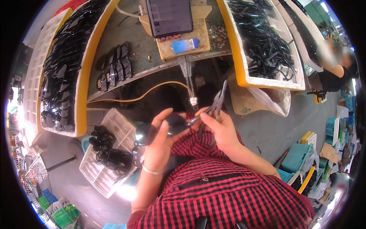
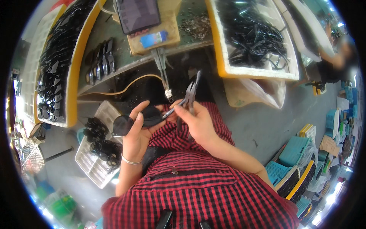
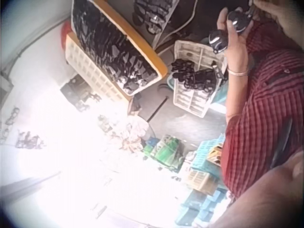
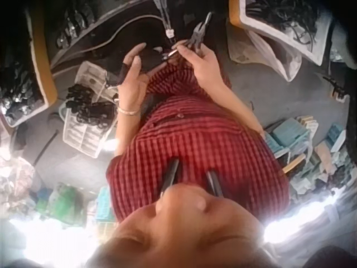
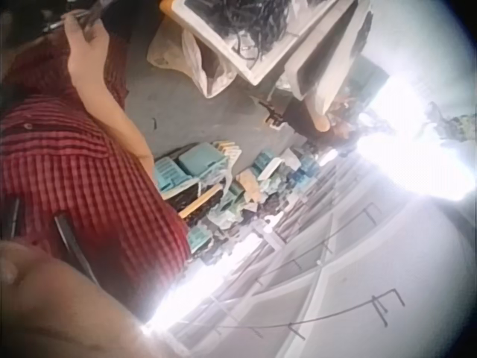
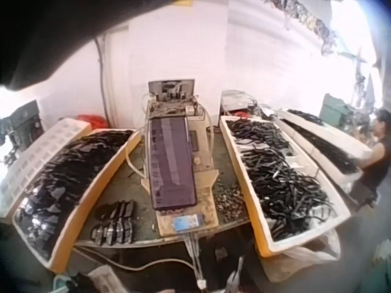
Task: The person repeatedly picks up black sunglasses frames and arms from trays, uses pliers to attach the arms to the frames, and places the assembled units into a white plastic crate. The process is repeated continuously throughout the clip.
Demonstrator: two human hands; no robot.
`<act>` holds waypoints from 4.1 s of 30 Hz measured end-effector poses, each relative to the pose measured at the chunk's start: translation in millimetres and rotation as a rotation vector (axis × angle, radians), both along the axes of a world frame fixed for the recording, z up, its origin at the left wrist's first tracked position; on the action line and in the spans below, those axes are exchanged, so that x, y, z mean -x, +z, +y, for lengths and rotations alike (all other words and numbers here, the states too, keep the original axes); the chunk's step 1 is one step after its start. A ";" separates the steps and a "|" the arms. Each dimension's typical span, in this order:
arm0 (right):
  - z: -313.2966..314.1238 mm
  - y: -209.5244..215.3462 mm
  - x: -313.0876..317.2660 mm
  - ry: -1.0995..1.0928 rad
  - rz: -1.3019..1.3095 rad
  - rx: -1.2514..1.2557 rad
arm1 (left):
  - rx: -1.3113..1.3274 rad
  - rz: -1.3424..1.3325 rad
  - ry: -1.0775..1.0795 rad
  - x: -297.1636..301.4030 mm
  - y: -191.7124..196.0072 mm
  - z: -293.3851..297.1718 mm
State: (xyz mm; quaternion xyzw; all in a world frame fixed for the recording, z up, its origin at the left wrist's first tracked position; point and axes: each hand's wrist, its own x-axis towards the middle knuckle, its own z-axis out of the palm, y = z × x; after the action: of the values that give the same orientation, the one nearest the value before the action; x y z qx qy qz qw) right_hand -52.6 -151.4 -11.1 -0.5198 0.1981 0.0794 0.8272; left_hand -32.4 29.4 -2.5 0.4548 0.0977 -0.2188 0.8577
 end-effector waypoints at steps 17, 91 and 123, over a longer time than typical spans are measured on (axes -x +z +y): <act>-146.8 90.3 -44.7 -0.247 -0.130 0.215 | -0.309 -0.572 0.414 7.4 77.2 24.2; -83.3 108.3 -34.0 0.429 -0.646 1.418 | -2.119 -0.164 -0.002 -216.6 23.1 117.5; -120.7 18.7 8.9 0.005 -0.290 0.569 | -2.032 0.144 0.028 -267.5 38.5 64.4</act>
State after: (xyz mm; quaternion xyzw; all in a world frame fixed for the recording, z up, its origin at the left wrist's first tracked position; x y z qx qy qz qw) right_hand -61.5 -272.1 7.6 -0.7367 0.0912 -0.0522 0.6680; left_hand 235.1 93.9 35.9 0.9526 0.2941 -0.0491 0.0603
